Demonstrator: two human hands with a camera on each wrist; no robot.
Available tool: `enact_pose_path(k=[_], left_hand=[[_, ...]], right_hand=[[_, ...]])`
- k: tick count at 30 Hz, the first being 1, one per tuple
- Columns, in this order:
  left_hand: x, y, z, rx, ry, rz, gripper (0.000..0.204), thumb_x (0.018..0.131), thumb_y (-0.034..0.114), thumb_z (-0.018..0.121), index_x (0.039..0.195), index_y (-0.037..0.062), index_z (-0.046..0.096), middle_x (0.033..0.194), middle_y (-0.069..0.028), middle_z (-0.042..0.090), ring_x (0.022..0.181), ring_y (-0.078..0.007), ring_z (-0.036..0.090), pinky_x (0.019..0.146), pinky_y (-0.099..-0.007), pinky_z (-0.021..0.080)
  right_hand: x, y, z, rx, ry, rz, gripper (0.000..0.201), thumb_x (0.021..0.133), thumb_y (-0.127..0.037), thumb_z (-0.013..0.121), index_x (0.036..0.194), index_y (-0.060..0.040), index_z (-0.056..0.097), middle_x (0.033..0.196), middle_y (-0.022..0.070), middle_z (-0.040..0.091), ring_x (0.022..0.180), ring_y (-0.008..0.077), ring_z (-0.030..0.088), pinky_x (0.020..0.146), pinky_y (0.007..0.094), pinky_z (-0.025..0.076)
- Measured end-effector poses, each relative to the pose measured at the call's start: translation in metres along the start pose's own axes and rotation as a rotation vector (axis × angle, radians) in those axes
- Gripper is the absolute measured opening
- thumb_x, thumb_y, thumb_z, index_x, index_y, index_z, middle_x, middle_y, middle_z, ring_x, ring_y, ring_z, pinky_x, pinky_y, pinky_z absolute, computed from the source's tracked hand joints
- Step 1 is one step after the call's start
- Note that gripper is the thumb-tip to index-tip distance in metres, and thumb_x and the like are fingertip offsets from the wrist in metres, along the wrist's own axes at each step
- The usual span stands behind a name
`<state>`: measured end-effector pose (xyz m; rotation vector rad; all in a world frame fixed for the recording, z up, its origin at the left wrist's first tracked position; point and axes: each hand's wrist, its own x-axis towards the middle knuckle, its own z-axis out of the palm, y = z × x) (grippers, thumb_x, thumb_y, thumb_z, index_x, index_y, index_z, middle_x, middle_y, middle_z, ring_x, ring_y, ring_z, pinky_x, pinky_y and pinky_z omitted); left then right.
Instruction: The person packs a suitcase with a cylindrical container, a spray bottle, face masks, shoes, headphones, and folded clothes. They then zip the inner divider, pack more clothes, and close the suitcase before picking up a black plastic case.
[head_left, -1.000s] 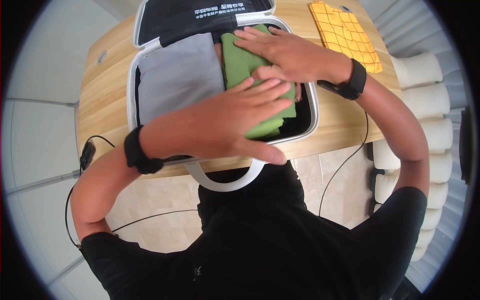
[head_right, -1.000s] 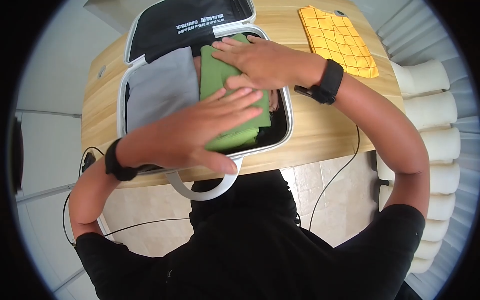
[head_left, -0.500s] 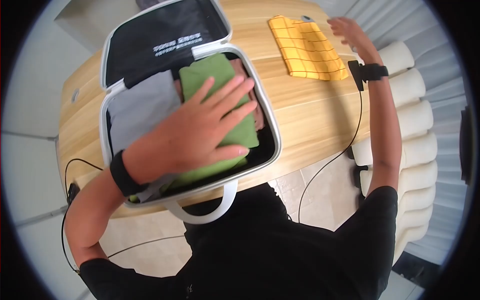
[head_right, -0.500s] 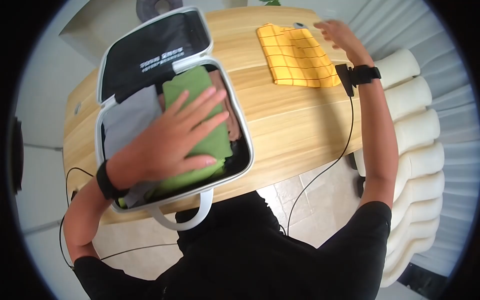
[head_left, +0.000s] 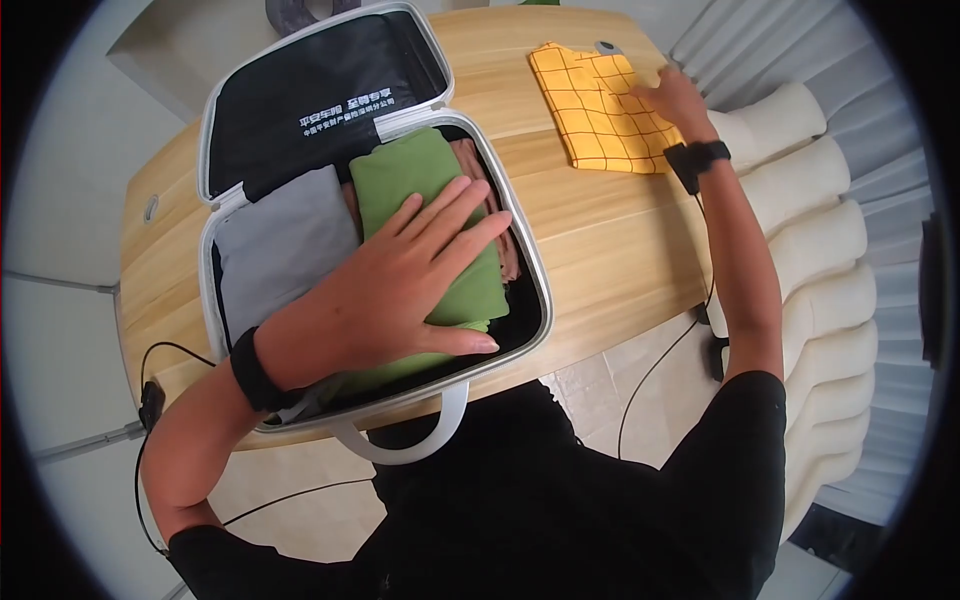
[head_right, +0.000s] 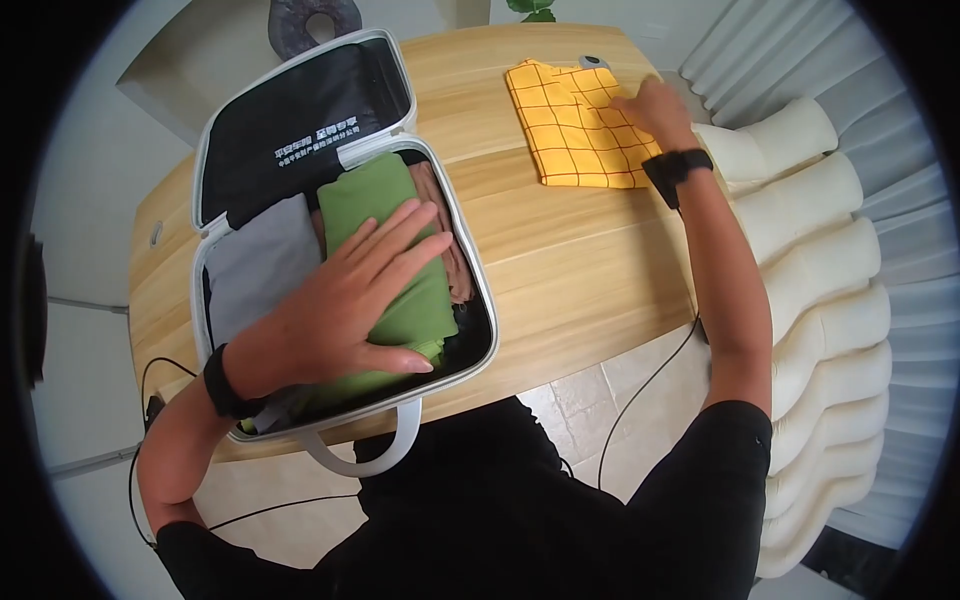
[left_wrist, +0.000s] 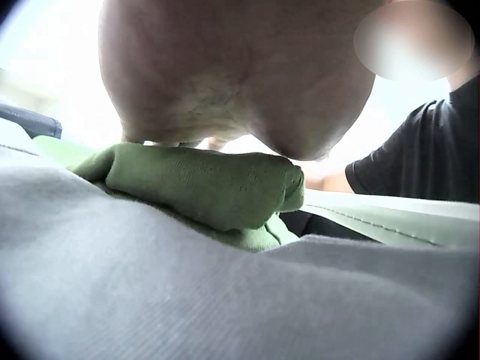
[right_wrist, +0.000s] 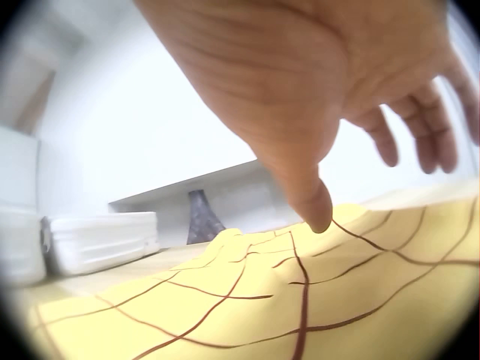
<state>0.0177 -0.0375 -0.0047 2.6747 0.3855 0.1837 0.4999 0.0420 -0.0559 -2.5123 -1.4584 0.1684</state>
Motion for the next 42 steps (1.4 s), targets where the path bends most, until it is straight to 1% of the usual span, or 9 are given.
enact_pose_path(k=[2,3,6,12,18,21,29,33,42], left_hand=[[-0.004,-0.002,-0.008,0.002,0.031,-0.007,0.097,0.084,0.054,0.074,0.157,0.0036,0.035,0.165,-0.0245,0.026,0.154,-0.041,0.025,0.124,-0.0548,0.022],[-0.007,-0.003,-0.011,0.005,0.063,-0.008,0.096,0.083,0.052,0.075,0.157,0.0044,0.035,0.165,-0.0243,0.027,0.154,-0.0407,0.026,0.124,-0.053,0.023],[-0.015,-0.007,-0.019,0.03,0.109,-0.032,0.098,0.081,0.05,0.076,0.157,0.0036,0.036,0.164,-0.0241,0.029,0.152,-0.0411,0.029,0.124,-0.0497,0.025],[0.004,-0.009,-0.032,-0.016,0.231,0.009,0.09,0.084,0.036,0.077,0.156,0.0025,0.036,0.162,-0.0224,0.035,0.15,-0.0387,0.034,0.122,-0.0465,0.03],[0.026,-0.022,-0.029,-0.005,0.365,0.044,0.085,0.086,0.023,0.078,0.156,0.0013,0.035,0.158,-0.0223,0.042,0.149,-0.0376,0.037,0.122,-0.0434,0.032],[0.031,-0.023,-0.026,-0.02,0.407,0.04,0.085,0.087,0.025,0.078,0.157,0.0015,0.035,0.156,-0.0224,0.044,0.146,-0.038,0.04,0.121,-0.0428,0.033],[0.041,-0.025,-0.023,0.021,0.381,0.012,0.086,0.088,0.029,0.079,0.157,0.0029,0.035,0.156,-0.0212,0.045,0.145,-0.0368,0.042,0.119,-0.0417,0.036],[0.049,-0.035,-0.025,-0.1,0.421,-0.052,0.09,0.087,0.032,0.081,0.158,0.004,0.034,0.156,-0.0197,0.046,0.145,-0.0344,0.044,0.119,-0.0413,0.036],[0.092,-0.029,-0.049,-0.472,0.525,-0.006,0.086,0.082,0.031,0.086,0.151,0.0019,0.045,0.145,-0.0165,0.058,0.135,-0.0263,0.054,0.114,-0.0392,0.041]], right_hand=[[-0.026,-0.008,0.002,-0.003,0.344,-0.573,0.04,0.075,-0.025,0.081,0.104,0.0008,0.069,0.099,0.0176,0.068,0.096,0.0373,0.066,0.088,0.0433,0.053],[-0.042,-0.011,-0.008,0.047,0.104,-0.664,0.041,0.074,-0.013,0.078,0.113,-0.0057,0.067,0.116,0.0174,0.064,0.107,0.0361,0.064,0.095,0.0418,0.051],[-0.103,-0.022,-0.012,-0.019,-0.175,-0.713,0.033,0.075,-0.007,0.075,0.108,-0.0051,0.068,0.111,0.0151,0.066,0.103,0.0359,0.064,0.093,0.0425,0.051],[-0.122,-0.032,0.02,-0.112,0.188,-0.666,0.015,0.08,-0.006,0.067,0.095,-0.005,0.071,0.097,0.0096,0.068,0.097,0.031,0.065,0.083,0.0443,0.051],[-0.108,-0.041,-0.002,-0.02,0.01,-0.467,0.016,0.081,-0.009,0.069,0.096,-0.0044,0.072,0.1,0.0104,0.072,0.097,0.0311,0.067,0.083,0.0429,0.052],[-0.123,-0.04,0.0,0.138,0.019,-0.794,0.017,0.08,-0.009,0.07,0.096,-0.0036,0.072,0.101,0.0108,0.073,0.099,0.0303,0.067,0.085,0.042,0.053],[-0.11,-0.045,0.02,-0.163,0.205,-0.771,0.016,0.082,-0.012,0.069,0.095,-0.0043,0.073,0.093,0.0131,0.073,0.089,0.0323,0.068,0.081,0.0426,0.055],[-0.093,-0.064,-0.041,0.039,0.167,-0.741,0.017,0.087,-0.017,0.068,0.09,-0.0007,0.071,0.074,0.0209,0.066,0.066,0.0371,0.063,0.066,0.0435,0.052],[-0.187,-0.188,-0.206,0.107,-0.11,-0.662,0.013,0.084,-0.003,0.067,0.093,0.0062,0.07,0.083,0.0104,0.074,0.069,0.0113,0.065,0.064,0.0233,0.053]])
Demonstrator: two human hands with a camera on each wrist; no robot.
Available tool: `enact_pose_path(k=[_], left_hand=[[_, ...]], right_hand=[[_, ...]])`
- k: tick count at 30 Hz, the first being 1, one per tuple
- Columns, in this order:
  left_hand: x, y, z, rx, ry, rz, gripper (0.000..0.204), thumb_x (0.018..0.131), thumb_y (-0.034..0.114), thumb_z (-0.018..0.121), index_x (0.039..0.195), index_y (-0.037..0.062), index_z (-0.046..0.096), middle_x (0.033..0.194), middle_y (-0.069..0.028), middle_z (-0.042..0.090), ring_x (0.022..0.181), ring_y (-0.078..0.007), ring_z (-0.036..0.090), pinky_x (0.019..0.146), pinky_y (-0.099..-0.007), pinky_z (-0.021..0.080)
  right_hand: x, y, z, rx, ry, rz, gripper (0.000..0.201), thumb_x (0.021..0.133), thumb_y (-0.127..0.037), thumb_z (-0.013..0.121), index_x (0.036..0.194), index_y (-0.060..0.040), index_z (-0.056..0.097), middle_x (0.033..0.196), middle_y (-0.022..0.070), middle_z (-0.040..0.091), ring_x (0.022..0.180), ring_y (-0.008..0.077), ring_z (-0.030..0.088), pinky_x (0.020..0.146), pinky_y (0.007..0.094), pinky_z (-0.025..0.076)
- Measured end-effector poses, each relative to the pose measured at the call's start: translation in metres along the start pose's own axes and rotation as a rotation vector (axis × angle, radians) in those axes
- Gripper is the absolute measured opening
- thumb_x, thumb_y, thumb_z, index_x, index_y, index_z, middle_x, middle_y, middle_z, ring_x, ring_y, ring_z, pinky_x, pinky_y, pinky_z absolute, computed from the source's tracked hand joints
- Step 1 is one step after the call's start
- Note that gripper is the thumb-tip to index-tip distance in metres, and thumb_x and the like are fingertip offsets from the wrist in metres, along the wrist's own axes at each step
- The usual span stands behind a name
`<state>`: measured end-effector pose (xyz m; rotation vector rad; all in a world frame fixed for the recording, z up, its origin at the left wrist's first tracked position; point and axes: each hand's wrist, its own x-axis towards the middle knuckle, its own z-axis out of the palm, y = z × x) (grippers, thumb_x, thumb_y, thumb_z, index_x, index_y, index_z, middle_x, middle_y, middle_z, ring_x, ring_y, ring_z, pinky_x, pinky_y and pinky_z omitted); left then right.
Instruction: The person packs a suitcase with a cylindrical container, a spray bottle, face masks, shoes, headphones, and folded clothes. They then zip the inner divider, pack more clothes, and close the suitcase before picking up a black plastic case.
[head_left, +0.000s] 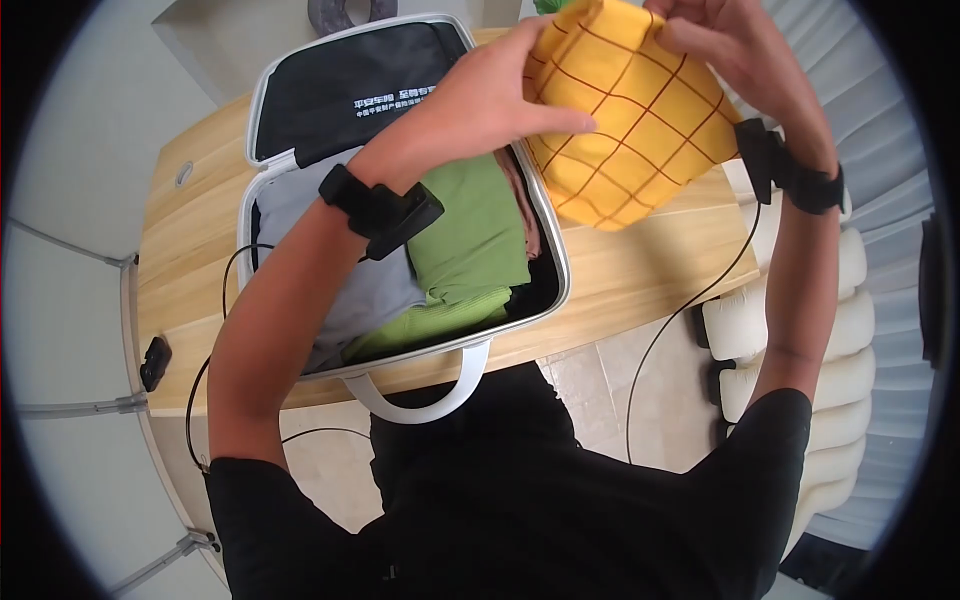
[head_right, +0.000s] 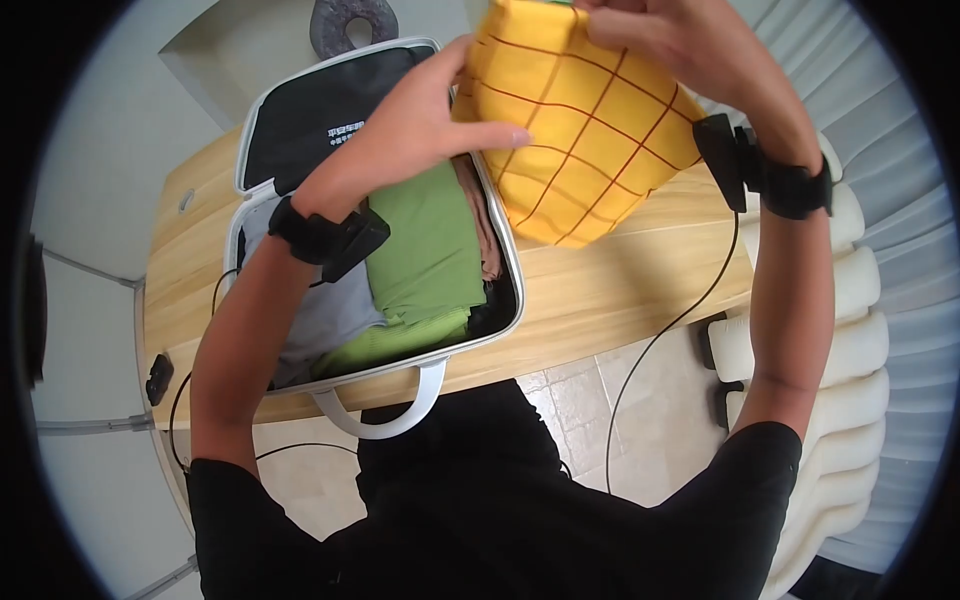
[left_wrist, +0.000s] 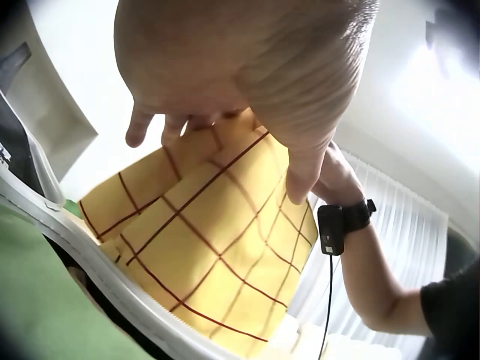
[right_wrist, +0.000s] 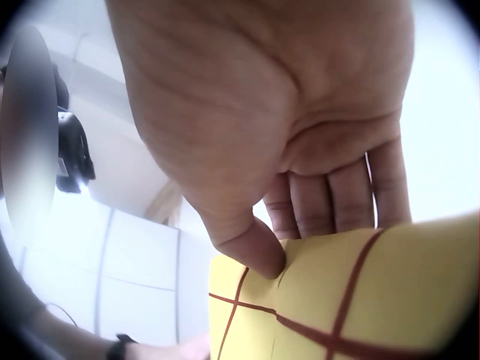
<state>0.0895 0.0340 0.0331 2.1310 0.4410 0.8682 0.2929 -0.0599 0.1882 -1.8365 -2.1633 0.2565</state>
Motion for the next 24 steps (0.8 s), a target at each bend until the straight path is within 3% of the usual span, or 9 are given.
enact_pose_path(k=[2,5,12,17,19,20,21,22,24], left_hand=[[-0.01,0.011,-0.011,-0.026,0.035,0.03,0.069,0.084,0.027,0.085,0.14,-0.0009,0.056,0.133,-0.0128,0.067,0.121,-0.0201,0.063,0.106,-0.0354,0.047],[-0.031,0.022,-0.027,-0.385,0.092,-0.063,0.041,0.088,0.025,0.083,0.113,-0.0067,0.072,0.104,-0.0103,0.076,0.091,-0.0142,0.072,0.085,-0.0267,0.056],[-0.087,0.041,-0.06,-0.395,0.247,-0.154,0.034,0.092,0.014,0.075,0.12,-0.0043,0.066,0.113,-0.0111,0.074,0.099,-0.0149,0.071,0.089,-0.0282,0.056],[-0.122,0.032,-0.095,-0.575,0.462,-0.203,0.044,0.094,0.008,0.07,0.133,-0.0048,0.057,0.104,-0.0134,0.074,0.088,-0.0155,0.074,0.081,-0.0247,0.058],[-0.138,0.013,-0.114,-0.465,0.432,-0.263,0.043,0.094,0.009,0.07,0.133,-0.0038,0.058,0.098,-0.0119,0.075,0.084,-0.0145,0.073,0.077,-0.0241,0.058],[-0.146,0.0,-0.123,-0.354,0.393,-0.328,0.043,0.094,0.009,0.07,0.133,-0.0028,0.058,0.093,-0.0103,0.075,0.079,-0.0135,0.073,0.073,-0.0234,0.057],[-0.153,-0.012,-0.13,-0.195,0.33,-0.396,0.037,0.095,0.011,0.069,0.13,-0.0011,0.061,0.085,-0.0066,0.074,0.072,-0.0104,0.071,0.064,-0.0229,0.054],[-0.157,-0.018,-0.129,-0.197,0.332,-0.404,0.037,0.095,0.011,0.069,0.13,-0.0011,0.061,0.085,-0.0066,0.074,0.072,-0.0104,0.071,0.064,-0.0229,0.054],[-0.157,-0.024,-0.128,-0.201,0.206,-0.578,0.034,0.096,0.015,0.069,0.126,-0.0004,0.065,0.082,-0.0049,0.072,0.066,-0.0089,0.067,0.059,-0.0215,0.049]], right_hand=[[-0.002,-0.016,0.0,0.214,0.156,-0.244,0.009,0.085,-0.001,0.064,0.085,0.0054,0.071,0.066,0.0053,0.069,0.054,0.0094,0.06,0.054,0.0217,0.05],[-0.003,-0.045,0.006,0.254,0.229,-0.094,0.008,0.084,-0.001,0.065,0.085,0.0044,0.07,0.069,0.0069,0.07,0.057,0.008,0.06,0.055,0.0212,0.049],[0.01,-0.092,0.033,0.503,0.462,-0.085,0.008,0.083,-0.001,0.064,0.085,0.0045,0.07,0.07,0.0073,0.07,0.057,0.0079,0.06,0.054,0.0212,0.049],[0.017,-0.102,0.055,0.734,0.522,0.034,0.009,0.079,-0.002,0.065,0.081,0.0036,0.071,0.067,0.0067,0.068,0.055,0.0072,0.057,0.051,0.0234,0.045],[0.024,0.01,0.111,0.588,0.27,-0.518,0.038,0.104,-0.02,0.047,0.132,0.0017,0.061,0.131,0.0198,0.063,0.127,0.0332,0.055,0.111,0.039,0.039],[0.014,-0.028,0.124,0.519,0.163,0.002,0.038,0.105,-0.021,0.046,0.13,0.0006,0.064,0.128,0.017,0.065,0.122,0.0343,0.057,0.109,0.0376,0.041],[0.029,0.008,0.178,0.707,0.233,0.152,0.031,0.101,-0.021,0.051,0.109,0.0029,0.07,0.103,0.0101,0.07,0.088,0.0179,0.061,0.082,0.0334,0.051],[0.019,-0.001,0.203,0.971,0.144,0.382,0.031,0.102,-0.02,0.05,0.106,0.0029,0.071,0.1,0.0124,0.069,0.086,0.0182,0.062,0.078,0.0315,0.051],[0.011,0.001,0.208,1.066,-0.007,0.458,0.035,0.1,-0.027,0.056,0.112,0.0037,0.067,0.098,0.0142,0.069,0.084,0.0185,0.063,0.074,0.03,0.051]])
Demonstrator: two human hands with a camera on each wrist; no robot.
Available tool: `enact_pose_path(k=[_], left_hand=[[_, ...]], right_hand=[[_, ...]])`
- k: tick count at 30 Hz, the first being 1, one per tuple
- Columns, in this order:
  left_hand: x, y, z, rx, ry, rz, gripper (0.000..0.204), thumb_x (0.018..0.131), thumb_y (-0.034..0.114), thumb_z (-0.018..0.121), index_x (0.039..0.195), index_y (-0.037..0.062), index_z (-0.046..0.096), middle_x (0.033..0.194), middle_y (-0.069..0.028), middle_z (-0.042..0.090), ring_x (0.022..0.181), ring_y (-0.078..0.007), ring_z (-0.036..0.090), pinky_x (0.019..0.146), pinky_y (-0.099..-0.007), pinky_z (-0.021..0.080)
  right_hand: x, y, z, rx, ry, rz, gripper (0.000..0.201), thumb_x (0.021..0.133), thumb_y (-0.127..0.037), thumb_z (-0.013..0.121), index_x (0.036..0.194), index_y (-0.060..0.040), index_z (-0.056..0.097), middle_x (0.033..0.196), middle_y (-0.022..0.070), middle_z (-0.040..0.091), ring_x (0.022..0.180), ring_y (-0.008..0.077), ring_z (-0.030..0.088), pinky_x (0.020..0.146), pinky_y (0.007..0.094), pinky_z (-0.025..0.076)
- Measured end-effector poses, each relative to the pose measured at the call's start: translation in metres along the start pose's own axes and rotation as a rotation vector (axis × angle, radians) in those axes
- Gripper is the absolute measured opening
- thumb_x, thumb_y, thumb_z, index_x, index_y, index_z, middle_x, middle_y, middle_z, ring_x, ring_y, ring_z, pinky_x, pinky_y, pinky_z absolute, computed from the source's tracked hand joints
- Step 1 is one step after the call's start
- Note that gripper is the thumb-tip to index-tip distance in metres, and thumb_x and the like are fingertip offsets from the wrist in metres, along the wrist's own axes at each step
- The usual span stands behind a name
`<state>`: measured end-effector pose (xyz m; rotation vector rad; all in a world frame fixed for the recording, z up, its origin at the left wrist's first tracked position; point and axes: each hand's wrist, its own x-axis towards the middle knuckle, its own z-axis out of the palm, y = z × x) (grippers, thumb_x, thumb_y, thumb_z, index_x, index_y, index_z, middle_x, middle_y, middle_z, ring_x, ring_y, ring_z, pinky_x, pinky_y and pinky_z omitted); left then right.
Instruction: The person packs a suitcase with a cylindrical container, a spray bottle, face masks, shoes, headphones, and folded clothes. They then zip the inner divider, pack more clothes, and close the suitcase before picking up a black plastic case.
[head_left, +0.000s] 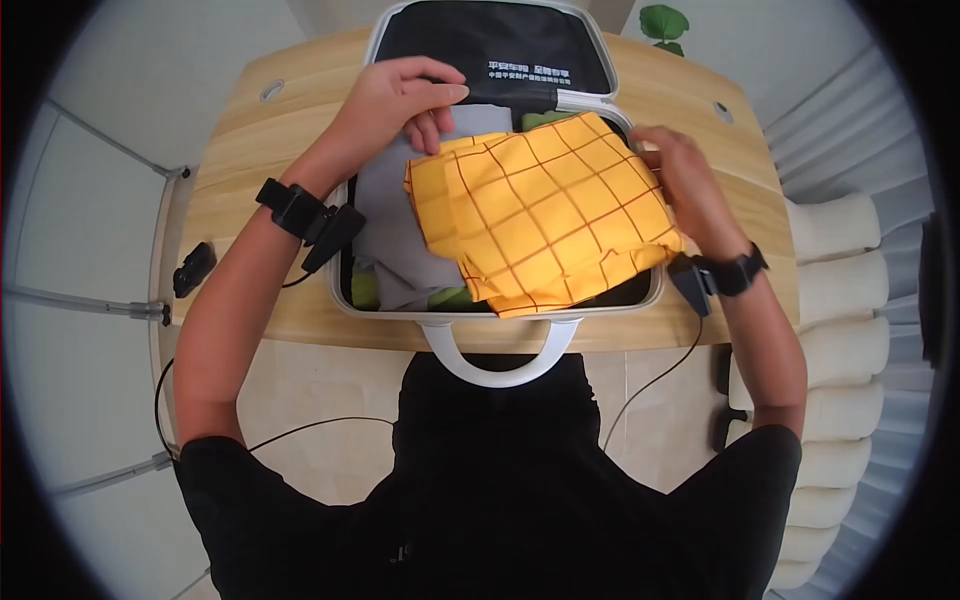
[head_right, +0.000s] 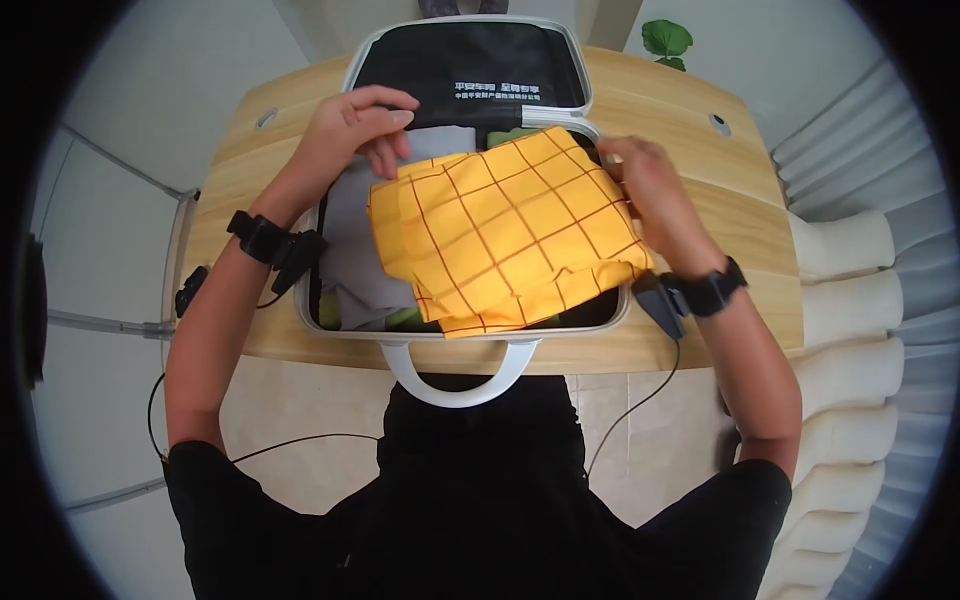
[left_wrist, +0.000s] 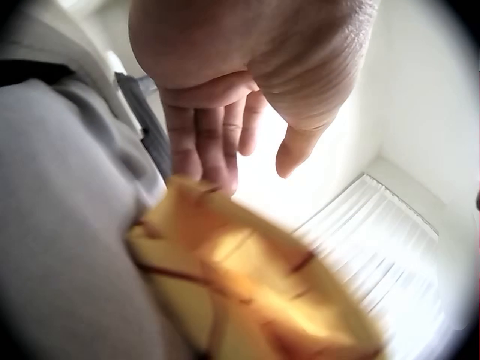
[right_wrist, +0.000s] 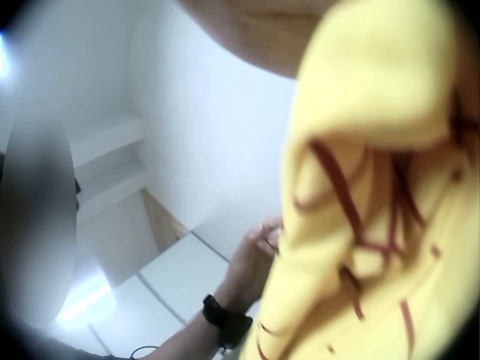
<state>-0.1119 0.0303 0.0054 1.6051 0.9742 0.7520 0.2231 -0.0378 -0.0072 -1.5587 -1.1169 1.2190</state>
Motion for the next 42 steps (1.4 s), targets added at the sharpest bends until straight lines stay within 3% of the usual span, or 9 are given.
enact_pose_path(k=[3,10,17,20,22,26,36,40,42], left_hand=[[0.0,-0.01,0.007,0.186,-0.036,0.066,0.036,0.096,0.03,0.071,0.119,0.0031,0.068,0.076,-0.0022,0.067,0.065,-0.01,0.06,0.061,-0.0239,0.045],[-0.014,0.003,0.018,1.073,-0.197,0.112,0.049,0.086,0.052,0.076,0.096,0.0049,0.066,0.068,-0.0096,0.058,0.064,-0.0267,0.056,0.061,-0.0375,0.043],[-0.012,-0.008,0.028,0.966,-0.189,0.196,0.048,0.088,0.05,0.074,0.089,0.0044,0.061,0.07,-0.0111,0.061,0.067,-0.0328,0.06,0.069,-0.0402,0.049],[0.0,-0.02,0.031,0.936,-0.104,0.355,0.046,0.09,0.05,0.073,0.09,0.0049,0.063,0.069,-0.0099,0.06,0.068,-0.0355,0.06,0.073,-0.041,0.051],[0.006,-0.023,0.038,0.942,-0.064,0.692,0.046,0.09,0.044,0.075,0.081,0.0028,0.057,0.066,-0.0102,0.052,0.062,-0.0316,0.052,0.066,-0.0402,0.047],[0.009,-0.009,0.043,0.753,-0.19,0.287,0.051,0.089,0.037,0.078,0.073,0.0006,0.046,0.062,-0.0109,0.038,0.058,-0.0276,0.035,0.058,-0.0393,0.038],[0.057,0.018,0.02,0.846,-0.023,0.31,0.055,0.088,0.028,0.081,0.071,0.0034,0.035,0.063,-0.0035,0.028,0.061,-0.0148,0.026,0.052,-0.0341,0.027],[0.058,0.005,0.028,0.885,-0.052,0.301,0.042,0.088,0.03,0.08,0.08,0.0021,0.05,0.062,-0.0057,0.039,0.058,-0.0176,0.032,0.053,-0.0363,0.03],[0.05,-0.007,0.033,0.947,0.019,0.674,0.035,0.088,0.03,0.079,0.095,0.0031,0.057,0.065,-0.0079,0.047,0.058,-0.0234,0.045,0.056,-0.0379,0.038]], right_hand=[[-0.035,-0.042,-0.004,-0.341,-0.036,-0.05,0.066,0.09,-0.034,0.073,0.14,0.0,0.047,0.096,0.013,0.07,0.074,0.019,0.064,0.07,0.0292,0.052],[-0.03,-0.015,-0.006,-0.607,-0.18,-0.247,0.062,0.087,-0.005,0.069,0.144,-0.007,0.044,0.091,0.0111,0.068,0.084,0.0161,0.063,0.077,0.0284,0.05],[-0.034,-0.006,-0.004,-0.57,-0.162,-0.428,0.044,0.085,-0.003,0.067,0.126,0.0,0.053,0.082,0.0156,0.06,0.077,0.0233,0.059,0.072,0.0344,0.047],[-0.016,-0.003,-0.012,-0.56,-0.235,-0.432,0.022,0.085,-0.005,0.069,0.105,0.0024,0.063,0.076,0.0096,0.058,0.071,0.0175,0.055,0.066,0.0323,0.045],[-0.013,-0.011,-0.013,-0.584,-0.288,-0.353,0.014,0.085,-0.006,0.07,0.094,0.0024,0.063,0.072,0.0065,0.057,0.067,0.0143,0.052,0.062,0.0308,0.042],[-0.007,-0.015,-0.012,-0.496,-0.384,-0.285,0.021,0.084,-0.01,0.076,0.071,0.0009,0.064,0.062,-0.0018,0.053,0.06,0.0056,0.045,0.056,0.0262,0.036],[-0.01,-0.016,-0.016,-0.215,-0.306,-0.228,0.019,0.087,-0.008,0.079,0.074,0.0024,0.07,0.063,-0.0033,0.058,0.056,0.0028,0.045,0.052,0.0228,0.034],[-0.01,0.002,-0.022,-0.323,-0.282,-0.233,0.014,0.086,-0.005,0.077,0.077,0.0031,0.07,0.062,-0.0008,0.059,0.055,0.005,0.046,0.052,0.0252,0.036],[-0.024,0.004,-0.018,-0.46,-0.192,-0.354,0.009,0.085,-0.003,0.075,0.083,0.0043,0.07,0.064,0.0032,0.06,0.057,0.0082,0.048,0.054,0.0269,0.038]])
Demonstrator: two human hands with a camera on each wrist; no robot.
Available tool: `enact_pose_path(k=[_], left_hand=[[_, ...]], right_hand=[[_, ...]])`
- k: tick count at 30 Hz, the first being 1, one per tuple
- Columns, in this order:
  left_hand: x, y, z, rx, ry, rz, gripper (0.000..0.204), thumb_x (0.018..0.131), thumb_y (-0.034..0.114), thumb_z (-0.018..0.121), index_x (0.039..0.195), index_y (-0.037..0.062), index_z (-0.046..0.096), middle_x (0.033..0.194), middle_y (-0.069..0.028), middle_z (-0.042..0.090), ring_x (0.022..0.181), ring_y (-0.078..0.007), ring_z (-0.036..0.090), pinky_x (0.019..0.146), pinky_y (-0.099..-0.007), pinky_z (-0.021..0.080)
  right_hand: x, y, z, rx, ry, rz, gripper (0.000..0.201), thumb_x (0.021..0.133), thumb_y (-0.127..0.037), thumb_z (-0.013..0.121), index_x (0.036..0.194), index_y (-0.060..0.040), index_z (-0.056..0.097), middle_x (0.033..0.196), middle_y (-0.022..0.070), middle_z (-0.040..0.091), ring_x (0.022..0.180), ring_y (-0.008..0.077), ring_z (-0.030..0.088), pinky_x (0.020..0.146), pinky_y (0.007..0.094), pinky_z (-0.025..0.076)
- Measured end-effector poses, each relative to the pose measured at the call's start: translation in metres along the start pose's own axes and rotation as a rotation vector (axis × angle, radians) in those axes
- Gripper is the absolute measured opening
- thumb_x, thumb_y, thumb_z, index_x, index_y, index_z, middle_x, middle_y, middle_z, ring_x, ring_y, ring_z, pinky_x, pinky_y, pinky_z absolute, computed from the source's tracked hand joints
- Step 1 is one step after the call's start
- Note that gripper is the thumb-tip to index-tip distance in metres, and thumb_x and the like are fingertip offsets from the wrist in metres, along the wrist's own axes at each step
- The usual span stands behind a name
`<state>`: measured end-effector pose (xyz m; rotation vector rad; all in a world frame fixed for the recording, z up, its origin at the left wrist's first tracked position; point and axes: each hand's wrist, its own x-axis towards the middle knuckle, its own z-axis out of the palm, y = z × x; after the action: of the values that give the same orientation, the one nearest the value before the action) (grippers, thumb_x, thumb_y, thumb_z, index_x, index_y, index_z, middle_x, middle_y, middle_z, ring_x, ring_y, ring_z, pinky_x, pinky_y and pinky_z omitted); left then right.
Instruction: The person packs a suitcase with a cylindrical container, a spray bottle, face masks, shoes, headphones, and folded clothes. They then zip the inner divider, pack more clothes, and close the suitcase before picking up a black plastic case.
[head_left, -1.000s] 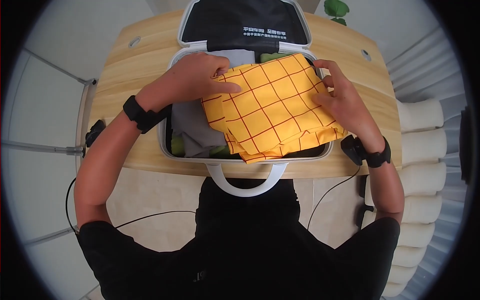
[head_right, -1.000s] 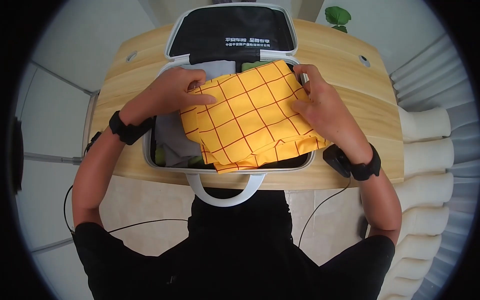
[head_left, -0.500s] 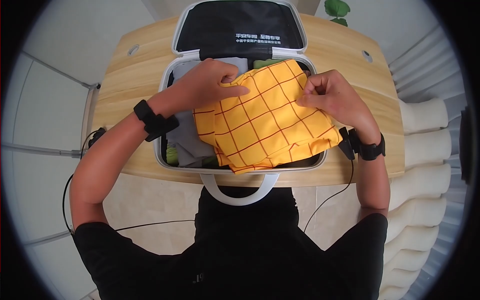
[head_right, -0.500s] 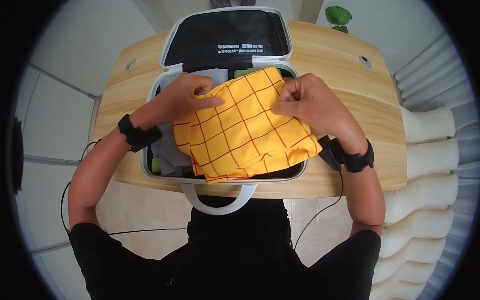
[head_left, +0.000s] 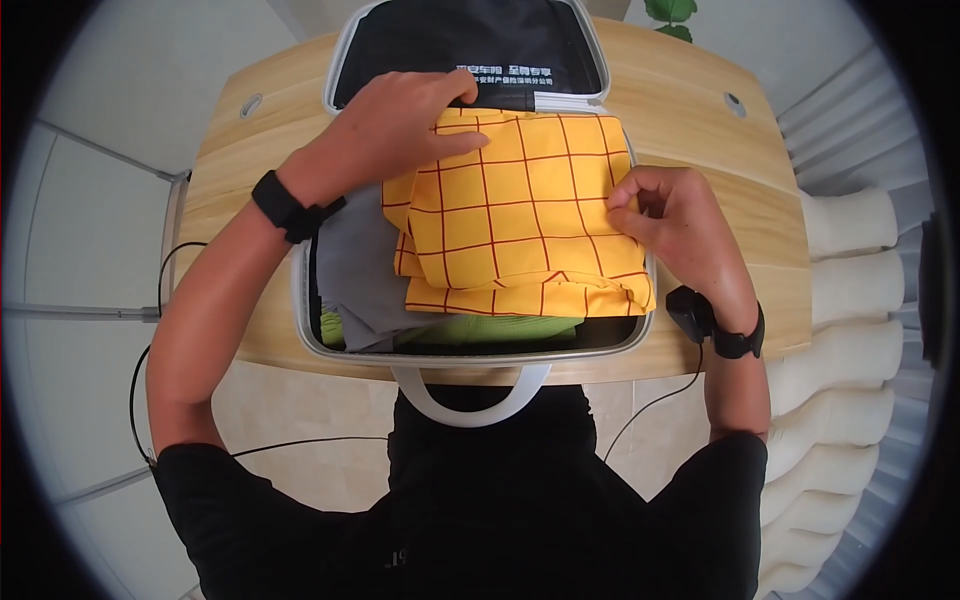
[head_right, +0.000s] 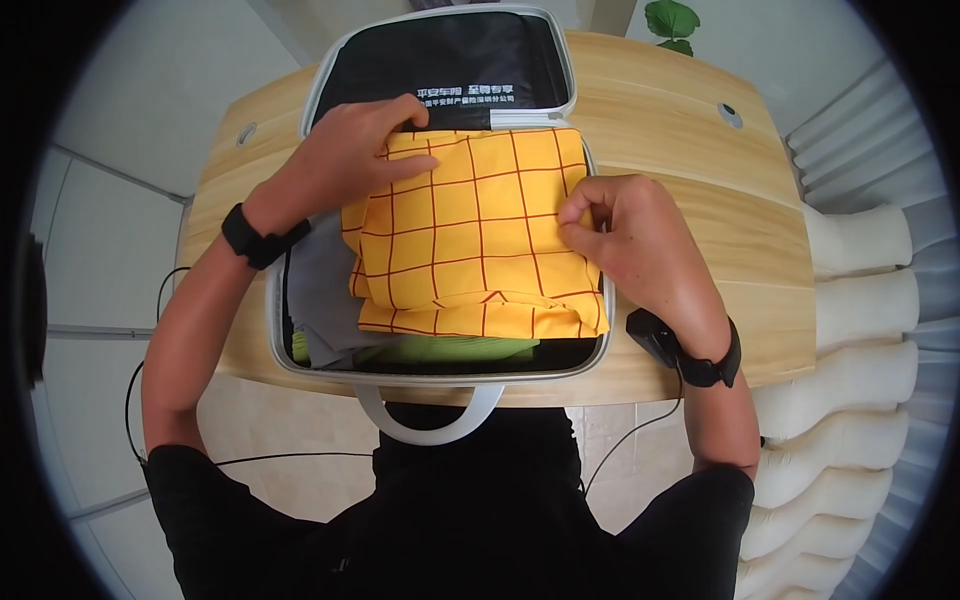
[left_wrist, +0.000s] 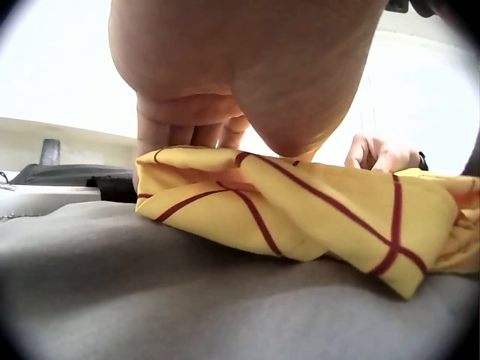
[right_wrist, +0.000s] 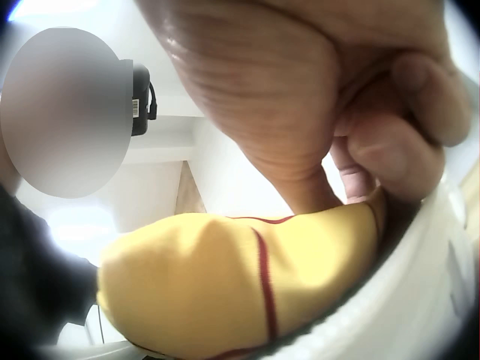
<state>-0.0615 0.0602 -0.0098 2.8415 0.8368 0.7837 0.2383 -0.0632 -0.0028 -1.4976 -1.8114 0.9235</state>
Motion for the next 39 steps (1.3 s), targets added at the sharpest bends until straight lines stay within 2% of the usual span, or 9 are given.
enact_pose_path(k=[3,7,9,10,12,15,19,22,39], left_hand=[[0.001,0.012,-0.022,0.04,-0.175,-0.188,0.04,0.088,0.029,0.078,0.114,0.0056,0.058,0.074,-0.0119,0.058,0.069,-0.0323,0.059,0.066,-0.04,0.047],[-0.014,0.013,-0.02,-0.012,-0.158,-0.121,0.045,0.088,0.031,0.077,0.12,0.0056,0.058,0.096,-0.0135,0.066,0.09,-0.0319,0.066,0.077,-0.0406,0.052],[-0.016,0.025,-0.03,0.151,-0.281,-0.114,0.053,0.089,0.033,0.076,0.13,0.0059,0.057,0.126,-0.0159,0.063,0.115,-0.0312,0.062,0.093,-0.0422,0.052],[-0.017,0.029,-0.033,0.147,-0.285,-0.111,0.053,0.089,0.033,0.076,0.13,0.0059,0.057,0.126,-0.0159,0.063,0.115,-0.0312,0.062,0.093,-0.0422,0.052],[-0.02,0.033,-0.036,0.272,-0.179,0.073,0.065,0.089,0.036,0.076,0.141,0.0051,0.052,0.15,-0.0176,0.048,0.141,-0.0337,0.046,0.111,-0.0435,0.043],[-0.039,0.055,-0.02,0.06,-0.368,-0.032,0.085,0.087,0.048,0.076,0.153,0.0069,0.041,0.162,-0.0212,0.034,0.152,-0.04,0.029,0.122,-0.0513,0.029],[-0.057,0.064,-0.004,0.222,-0.486,-0.078,0.104,0.082,0.062,0.073,0.16,0.0083,0.03,0.166,-0.0255,0.021,0.156,-0.0403,0.018,0.124,-0.0578,0.023],[-0.062,0.063,0.008,0.222,-0.478,-0.081,0.111,0.079,0.07,0.07,0.161,0.0089,0.027,0.165,-0.03,0.018,0.156,-0.0427,0.014,0.122,-0.0625,0.02],[-0.075,0.047,0.009,0.2,-0.458,-0.058,0.119,0.078,0.064,0.076,0.161,0.0,0.019,0.165,-0.0305,0.019,0.156,-0.0434,0.016,0.125,-0.0552,0.021]], right_hand=[[-0.001,-0.001,0.004,-0.047,0.107,0.037,0.008,0.083,-0.002,0.073,0.087,0.0047,0.069,0.065,0.0083,0.062,0.058,0.0171,0.055,0.057,0.0313,0.043],[-0.007,-0.014,0.006,-0.253,0.124,0.006,0.01,0.086,-0.003,0.074,0.092,0.0037,0.068,0.081,0.0048,0.067,0.067,0.0111,0.056,0.062,0.028,0.046],[-0.012,-0.025,0.005,-0.489,0.22,-0.087,0.026,0.083,-0.01,0.075,0.106,0.0016,0.071,0.114,0.0204,0.07,0.097,0.0375,0.067,0.083,0.044,0.052],[-0.011,-0.026,0.006,-0.488,0.221,-0.08,0.026,0.083,-0.01,0.075,0.106,0.0016,0.071,0.114,0.0204,0.07,0.097,0.0375,0.067,0.083,0.044,0.052],[-0.008,-0.026,0.011,-0.643,0.278,-0.416,0.062,0.081,-0.026,0.083,0.132,0.002,0.06,0.149,0.0272,0.048,0.136,0.0426,0.049,0.109,0.0492,0.043],[-0.004,-0.02,0.023,-0.789,-0.015,-0.402,0.106,0.074,-0.054,0.084,0.155,-0.0029,0.038,0.167,0.024,0.022,0.156,0.0403,0.019,0.125,0.0544,0.021],[0.002,0.002,0.02,-0.931,-0.275,-0.304,0.141,0.063,-0.092,0.06,0.162,0.001,0.02,0.168,0.025,0.019,0.157,0.0396,0.014,0.127,0.0579,0.009],[-0.003,0.005,0.027,-1.053,-0.279,-0.338,0.137,0.07,-0.093,0.05,0.158,0.0084,0.023,0.163,0.0339,0.023,0.155,0.045,0.018,0.125,0.0609,0.011],[-0.007,0.005,0.024,-1.124,-0.326,-0.35,0.139,0.065,-0.09,0.059,0.16,0.0041,0.02,0.161,0.0363,0.025,0.156,0.0421,0.016,0.126,0.0591,0.009]])
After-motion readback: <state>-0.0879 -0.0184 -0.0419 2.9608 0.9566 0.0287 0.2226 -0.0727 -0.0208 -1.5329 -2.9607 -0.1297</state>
